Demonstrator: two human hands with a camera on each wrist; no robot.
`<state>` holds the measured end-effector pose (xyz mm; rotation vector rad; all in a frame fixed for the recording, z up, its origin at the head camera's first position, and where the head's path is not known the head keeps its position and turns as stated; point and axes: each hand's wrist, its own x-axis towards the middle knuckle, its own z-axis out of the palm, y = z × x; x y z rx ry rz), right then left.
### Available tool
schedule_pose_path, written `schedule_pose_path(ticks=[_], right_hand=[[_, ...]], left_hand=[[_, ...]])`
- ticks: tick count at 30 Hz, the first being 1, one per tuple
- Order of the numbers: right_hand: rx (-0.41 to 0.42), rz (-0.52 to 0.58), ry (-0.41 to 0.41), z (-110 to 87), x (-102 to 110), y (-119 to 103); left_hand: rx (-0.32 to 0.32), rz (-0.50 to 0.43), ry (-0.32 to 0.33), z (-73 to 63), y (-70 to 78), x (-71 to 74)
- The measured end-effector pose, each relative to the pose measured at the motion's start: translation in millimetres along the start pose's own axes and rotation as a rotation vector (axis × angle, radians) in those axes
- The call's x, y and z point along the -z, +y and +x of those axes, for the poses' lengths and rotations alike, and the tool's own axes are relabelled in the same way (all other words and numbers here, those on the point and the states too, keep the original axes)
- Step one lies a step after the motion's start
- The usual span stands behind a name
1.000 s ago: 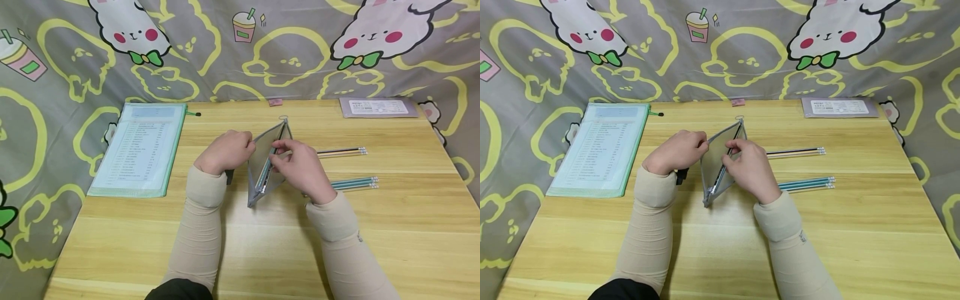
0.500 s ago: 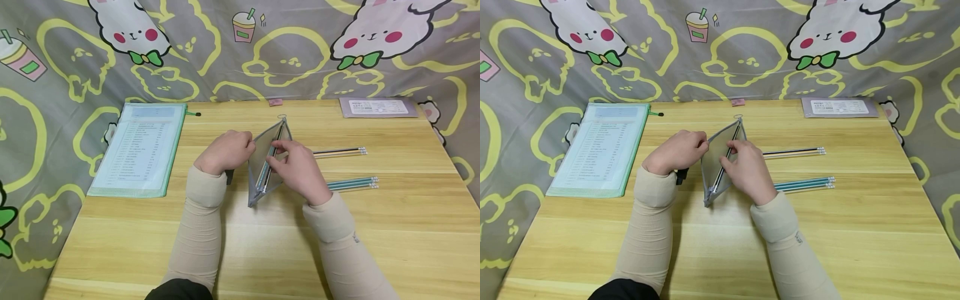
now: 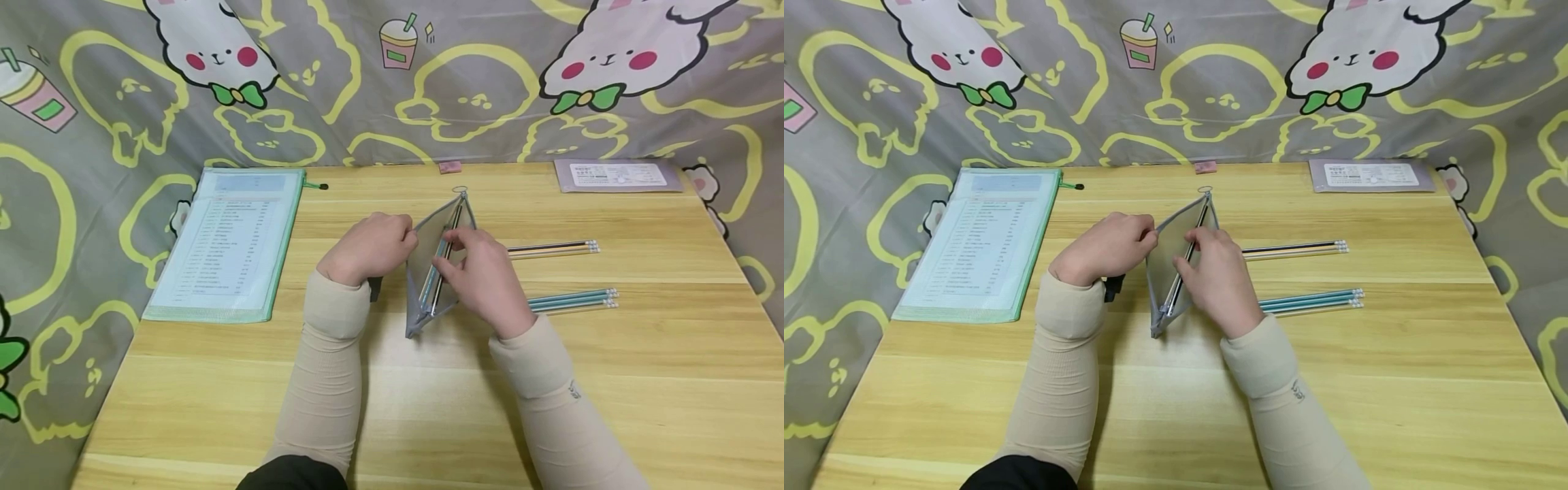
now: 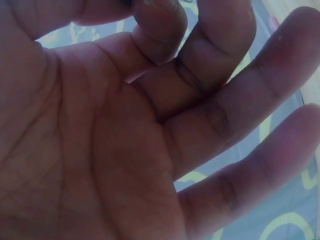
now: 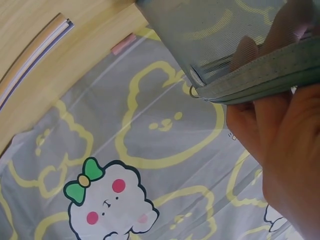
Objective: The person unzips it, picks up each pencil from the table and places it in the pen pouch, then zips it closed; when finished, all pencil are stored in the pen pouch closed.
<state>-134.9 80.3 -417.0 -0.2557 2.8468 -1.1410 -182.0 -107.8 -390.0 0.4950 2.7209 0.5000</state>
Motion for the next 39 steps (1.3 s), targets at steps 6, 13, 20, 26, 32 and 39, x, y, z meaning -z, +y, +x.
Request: schedule_pose_path(ticks=[6,13,20,26,32,39], right_hand=[[0.002,-0.018,-0.005,-0.3,-0.6,-0.4],[0.009,-0.041,-0.021,-1.1,-1.0,-0.7],[0.006,-0.053,-0.041,-1.5,-1.6,-0.6],[0.002,-0.070,-0.046,-1.0,-2.8,-0.7],[0.016,-0.108,-0.026,-0.5,-7.3,-1.0],[0.042,-0.138,0.008,-2.0,-11.3,-0.8]], left_hand=[[-0.003,0.002,0.001,-0.1,0.4,0.5],[-0.008,-0.001,-0.001,0.5,0.0,-0.6],[-0.010,-0.004,0.002,1.1,-0.2,-1.0],[-0.011,-0.007,0.003,1.3,-0.1,-1.3],[-0.011,-0.006,0.003,1.6,-0.5,-1.3],[-0.009,-0.003,0.002,1.0,-0.3,-1.2]])
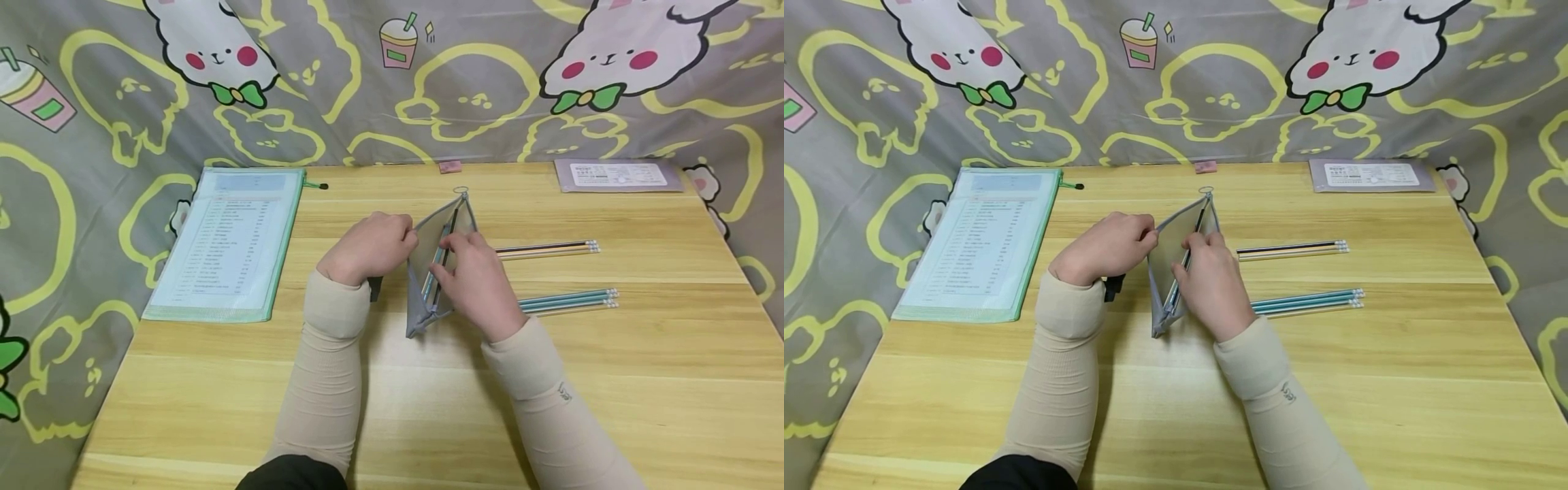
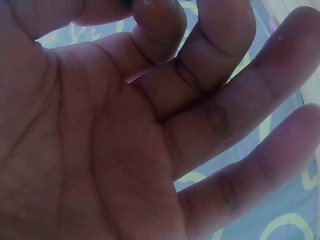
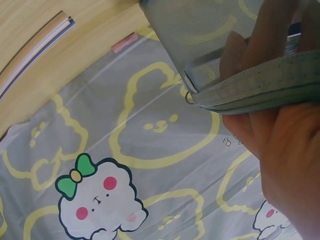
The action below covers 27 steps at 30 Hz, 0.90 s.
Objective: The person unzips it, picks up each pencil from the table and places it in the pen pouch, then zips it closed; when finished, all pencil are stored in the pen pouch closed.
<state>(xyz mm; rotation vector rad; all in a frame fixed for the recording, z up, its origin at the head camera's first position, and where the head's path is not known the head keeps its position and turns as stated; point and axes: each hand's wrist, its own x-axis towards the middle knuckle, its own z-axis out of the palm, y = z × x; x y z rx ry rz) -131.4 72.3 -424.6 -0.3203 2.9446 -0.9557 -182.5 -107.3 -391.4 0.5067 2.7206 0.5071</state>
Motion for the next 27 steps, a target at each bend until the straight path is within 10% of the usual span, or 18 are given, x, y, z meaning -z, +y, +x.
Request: schedule_pose_path(ticks=[27], right_hand=[[0.067,0.063,-0.026,-1.6,14.9,-0.2]], left_hand=[[0.000,-0.005,0.004,-1.1,-1.0,0.5]])
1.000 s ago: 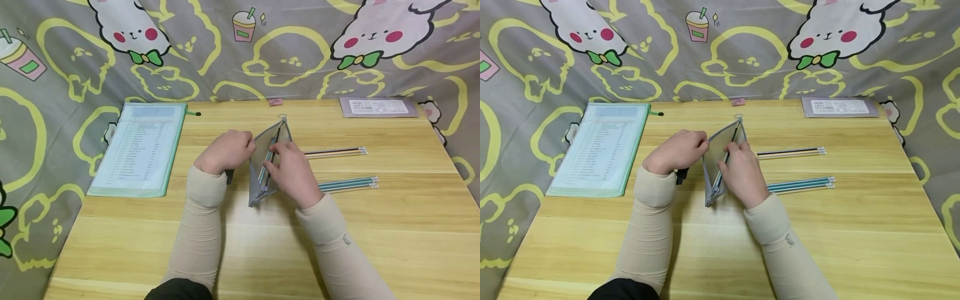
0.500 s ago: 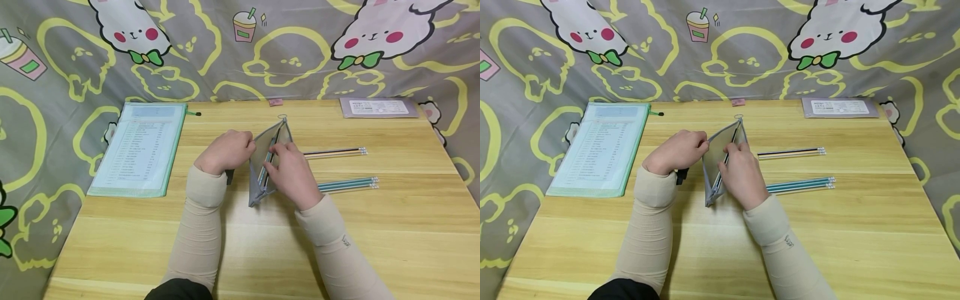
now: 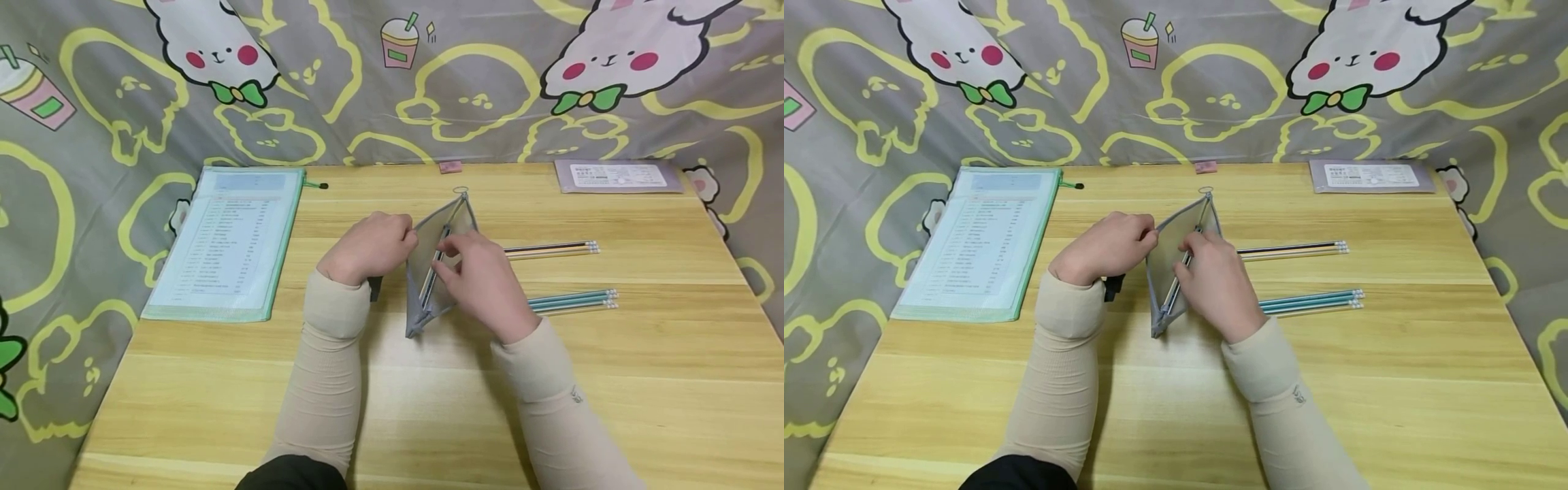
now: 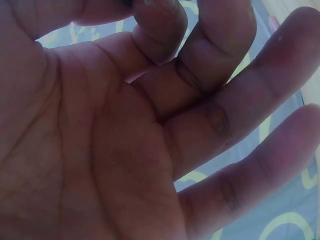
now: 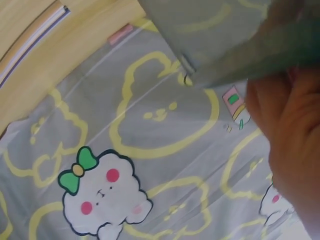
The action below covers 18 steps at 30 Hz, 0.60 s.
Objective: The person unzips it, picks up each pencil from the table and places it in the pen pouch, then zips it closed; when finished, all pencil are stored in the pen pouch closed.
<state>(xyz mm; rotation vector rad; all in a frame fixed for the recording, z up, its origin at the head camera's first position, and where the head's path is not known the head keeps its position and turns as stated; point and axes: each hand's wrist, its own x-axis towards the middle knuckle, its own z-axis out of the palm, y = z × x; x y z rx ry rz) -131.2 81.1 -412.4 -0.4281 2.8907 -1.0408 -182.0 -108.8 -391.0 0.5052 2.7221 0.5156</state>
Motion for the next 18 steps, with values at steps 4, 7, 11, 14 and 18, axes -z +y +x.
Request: schedule_pose_path(ticks=[4,7,11,14,18], right_hand=[[0.044,0.076,0.050,-1.6,21.5,12.1],[0.033,0.063,0.083,-2.5,40.8,34.5],[-0.070,-0.025,0.048,-3.0,59.5,75.0],[-0.127,-0.059,-0.020,-2.9,65.0,103.6],[-0.125,-0.030,-0.057,-1.0,61.4,129.1]], left_hand=[[0.001,0.004,0.003,0.0,-1.1,0.2],[0.008,-0.003,0.000,-0.7,-2.7,0.5],[0.013,-0.011,-0.004,-1.3,-4.7,0.9],[0.011,-0.013,-0.004,-1.0,-4.3,1.2],[0.013,-0.020,-0.009,-1.2,-2.8,0.9]])
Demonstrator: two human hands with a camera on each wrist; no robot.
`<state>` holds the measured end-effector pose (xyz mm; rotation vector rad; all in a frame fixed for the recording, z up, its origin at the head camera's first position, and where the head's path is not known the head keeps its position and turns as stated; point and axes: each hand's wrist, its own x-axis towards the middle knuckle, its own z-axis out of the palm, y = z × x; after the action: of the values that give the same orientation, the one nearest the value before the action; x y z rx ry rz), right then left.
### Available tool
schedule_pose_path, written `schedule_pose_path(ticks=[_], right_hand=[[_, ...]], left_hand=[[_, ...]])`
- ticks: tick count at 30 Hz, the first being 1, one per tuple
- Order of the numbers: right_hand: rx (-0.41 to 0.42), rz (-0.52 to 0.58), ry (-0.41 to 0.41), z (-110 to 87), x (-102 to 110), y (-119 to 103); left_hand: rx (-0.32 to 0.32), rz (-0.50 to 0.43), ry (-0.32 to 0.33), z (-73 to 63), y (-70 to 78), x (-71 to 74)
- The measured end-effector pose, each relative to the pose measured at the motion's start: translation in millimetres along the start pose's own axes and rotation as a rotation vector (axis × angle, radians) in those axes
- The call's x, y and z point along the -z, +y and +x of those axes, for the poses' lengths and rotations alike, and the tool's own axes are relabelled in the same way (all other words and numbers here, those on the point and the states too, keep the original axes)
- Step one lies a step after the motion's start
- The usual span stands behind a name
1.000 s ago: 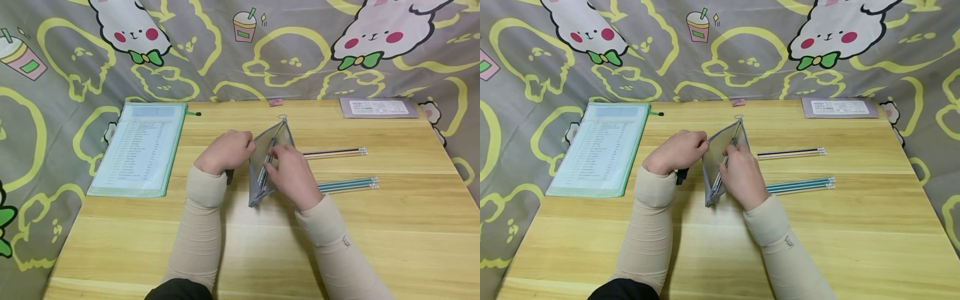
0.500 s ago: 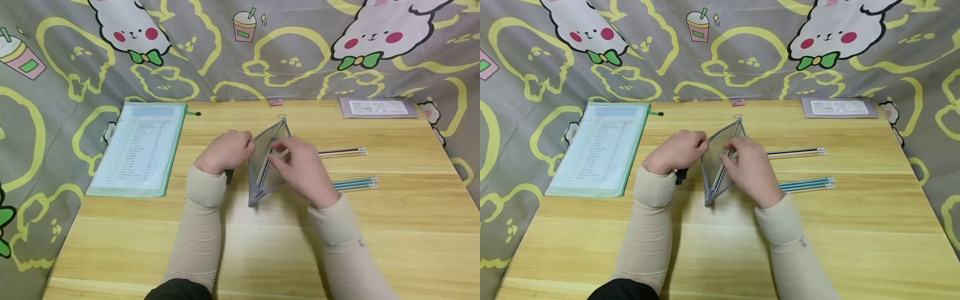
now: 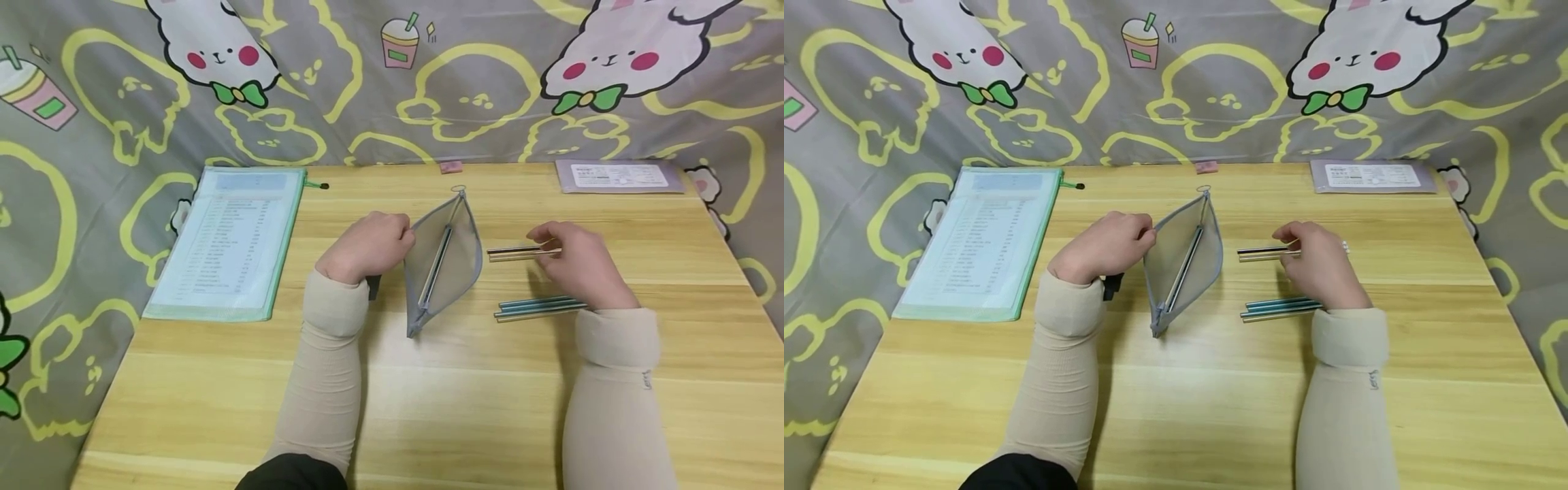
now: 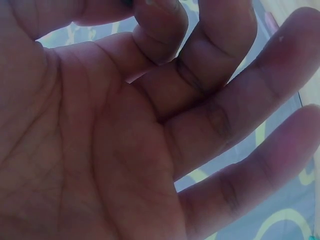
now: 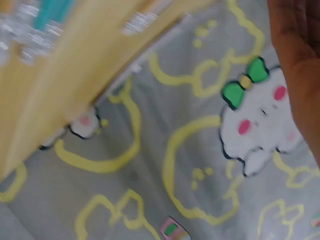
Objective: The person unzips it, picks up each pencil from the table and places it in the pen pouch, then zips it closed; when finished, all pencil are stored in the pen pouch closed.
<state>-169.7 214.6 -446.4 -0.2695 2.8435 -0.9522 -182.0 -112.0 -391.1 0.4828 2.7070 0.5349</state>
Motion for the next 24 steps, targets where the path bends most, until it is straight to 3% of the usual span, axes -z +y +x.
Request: schedule_pose_path(ticks=[9,24], right_hand=[[-0.021,-0.016,0.033,8.5,-15.6,13.4],[-0.096,-0.078,-0.133,10.2,-13.1,17.0]], left_hand=[[-0.002,-0.003,0.003,0.9,-0.3,-1.7],[-0.002,0.002,0.003,1.6,0.2,-1.1]])
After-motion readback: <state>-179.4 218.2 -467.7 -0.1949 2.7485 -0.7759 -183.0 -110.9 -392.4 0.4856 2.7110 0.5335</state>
